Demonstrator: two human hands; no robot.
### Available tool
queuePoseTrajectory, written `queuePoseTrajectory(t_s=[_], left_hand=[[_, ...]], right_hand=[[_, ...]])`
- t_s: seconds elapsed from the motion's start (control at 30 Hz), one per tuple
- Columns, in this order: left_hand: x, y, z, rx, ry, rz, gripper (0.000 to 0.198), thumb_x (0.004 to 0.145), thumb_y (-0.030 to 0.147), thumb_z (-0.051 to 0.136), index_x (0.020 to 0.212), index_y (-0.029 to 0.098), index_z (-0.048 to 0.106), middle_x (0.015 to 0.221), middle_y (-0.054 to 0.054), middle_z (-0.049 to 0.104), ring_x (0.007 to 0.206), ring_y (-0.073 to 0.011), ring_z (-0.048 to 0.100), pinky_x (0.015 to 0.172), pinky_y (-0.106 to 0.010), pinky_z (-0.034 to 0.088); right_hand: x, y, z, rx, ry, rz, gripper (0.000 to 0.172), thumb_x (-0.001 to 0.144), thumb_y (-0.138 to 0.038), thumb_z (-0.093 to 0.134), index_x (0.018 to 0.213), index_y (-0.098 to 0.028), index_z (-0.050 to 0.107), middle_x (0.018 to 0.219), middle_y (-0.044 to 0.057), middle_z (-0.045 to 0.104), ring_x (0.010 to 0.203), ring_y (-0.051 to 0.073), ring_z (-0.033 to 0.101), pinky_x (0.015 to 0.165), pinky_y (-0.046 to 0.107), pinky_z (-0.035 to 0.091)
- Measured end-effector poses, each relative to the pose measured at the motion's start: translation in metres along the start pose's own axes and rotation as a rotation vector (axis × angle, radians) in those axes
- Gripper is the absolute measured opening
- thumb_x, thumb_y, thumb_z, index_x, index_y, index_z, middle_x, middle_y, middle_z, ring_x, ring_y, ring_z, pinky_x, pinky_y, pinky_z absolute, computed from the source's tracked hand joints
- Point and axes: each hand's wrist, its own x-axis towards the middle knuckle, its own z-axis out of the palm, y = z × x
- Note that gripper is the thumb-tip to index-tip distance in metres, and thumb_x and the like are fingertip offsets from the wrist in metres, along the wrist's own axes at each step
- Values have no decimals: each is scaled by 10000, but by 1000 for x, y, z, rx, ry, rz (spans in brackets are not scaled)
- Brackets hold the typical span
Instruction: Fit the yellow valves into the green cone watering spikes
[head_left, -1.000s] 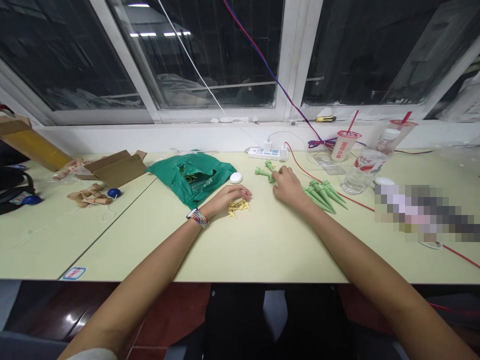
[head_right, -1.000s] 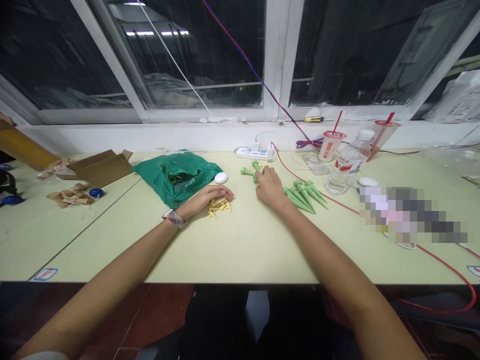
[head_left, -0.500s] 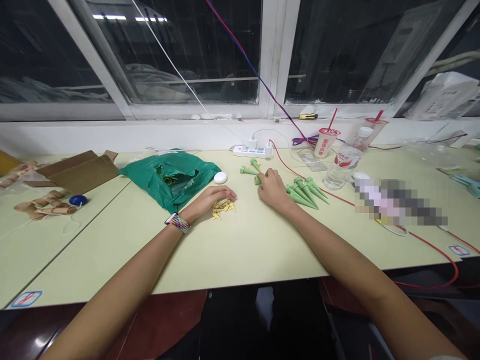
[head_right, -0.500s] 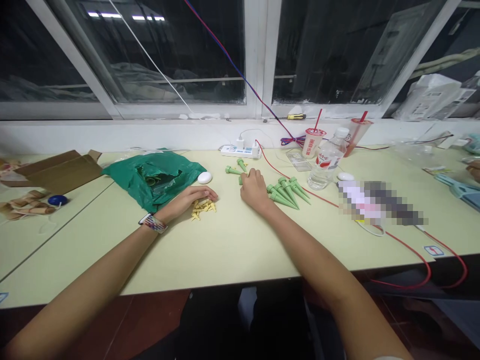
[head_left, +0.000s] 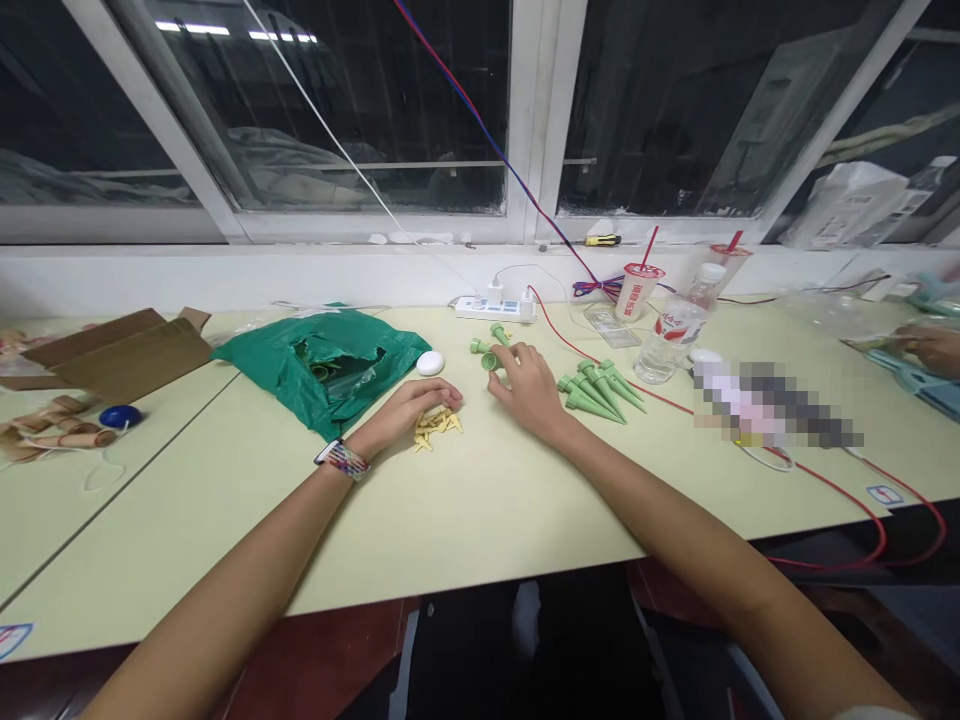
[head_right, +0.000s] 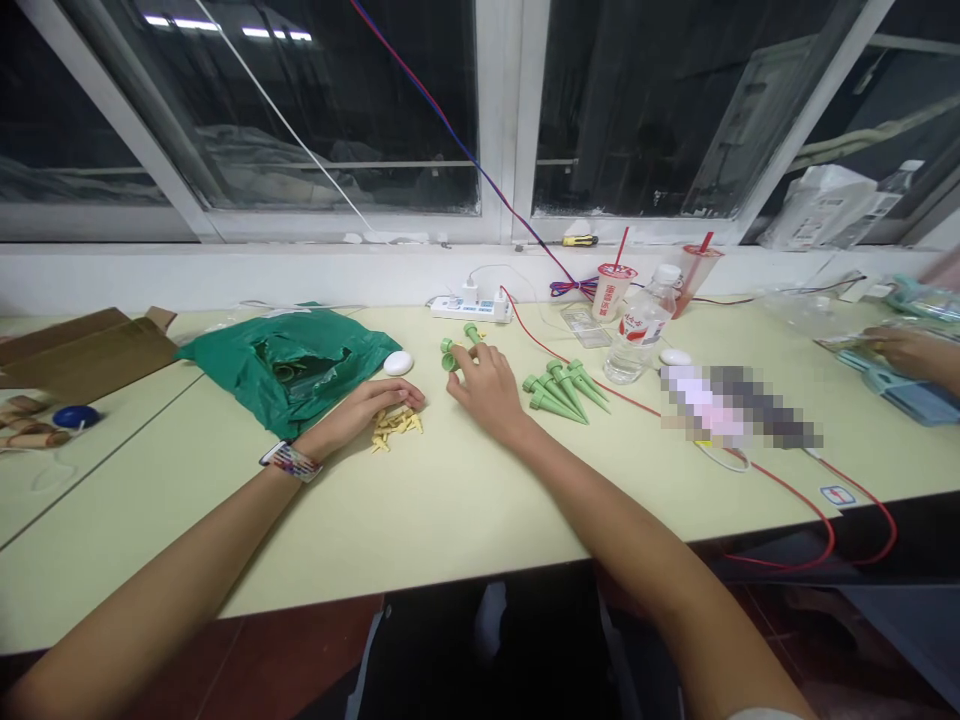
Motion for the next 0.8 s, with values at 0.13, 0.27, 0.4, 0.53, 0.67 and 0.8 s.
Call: queuePoseTrajectory(t_s=[0.13, 0.27, 0.4, 0.53, 0.67, 0.8], left_hand=[[-1, 2, 1, 42, 41, -4, 338, 925, 466, 631, 1011, 167, 765, 998, -99, 771, 1011, -260, 706, 939, -369, 532], [-2, 2, 2, 124, 80, 39, 315, 930, 457, 629, 984, 172, 754, 984, -81, 764, 984, -253, 702, 928, -361, 527], [-4, 7, 8, 171, 160, 136, 344, 914, 463, 676, 1090, 178, 759, 1047, -86, 768, 1018, -258, 699, 927, -363, 536], [-8, 16, 20, 178, 129, 196, 365, 941, 461, 666, 1143, 182, 786, 1184, -116, 759, 1085, -272, 691, 937, -367, 541], [-11, 20, 27, 118, 116, 182, 397, 962, 451, 660, 1242, 187, 755, 1121, -105, 770, 1039, -254, 701, 921, -363, 543], [-11, 20, 29, 75, 115, 205, 411, 944, 437, 696, 1274, 194, 729, 1121, -98, 765, 993, -226, 706, 878, -334, 547]], right_hand=[[-20, -24, -10, 339, -52, -21, 338, 972, -205, 451, 1296, -188, 547, 1136, 96, 629, 953, 224, 598, 824, 338, 483], [-30, -33, -10, 555, -106, 1, 295, 915, -177, 482, 1198, -225, 545, 1006, 26, 611, 814, 177, 590, 757, 315, 485], [-23, -30, -6, 784, -56, 88, 197, 905, -225, 548, 1101, -242, 538, 918, -6, 571, 798, 164, 586, 708, 292, 495], [-23, -28, 3, 1104, -145, 205, 175, 922, -312, 586, 1076, -255, 525, 923, -11, 570, 783, 160, 619, 642, 283, 537], [-25, -30, 5, 1254, -170, 307, 243, 905, -380, 636, 1092, -254, 546, 960, 0, 613, 802, 171, 666, 662, 312, 588], [-24, -35, -2, 1255, -180, 303, 299, 867, -421, 719, 1086, -240, 625, 1003, 22, 660, 889, 195, 678, 700, 321, 610]])
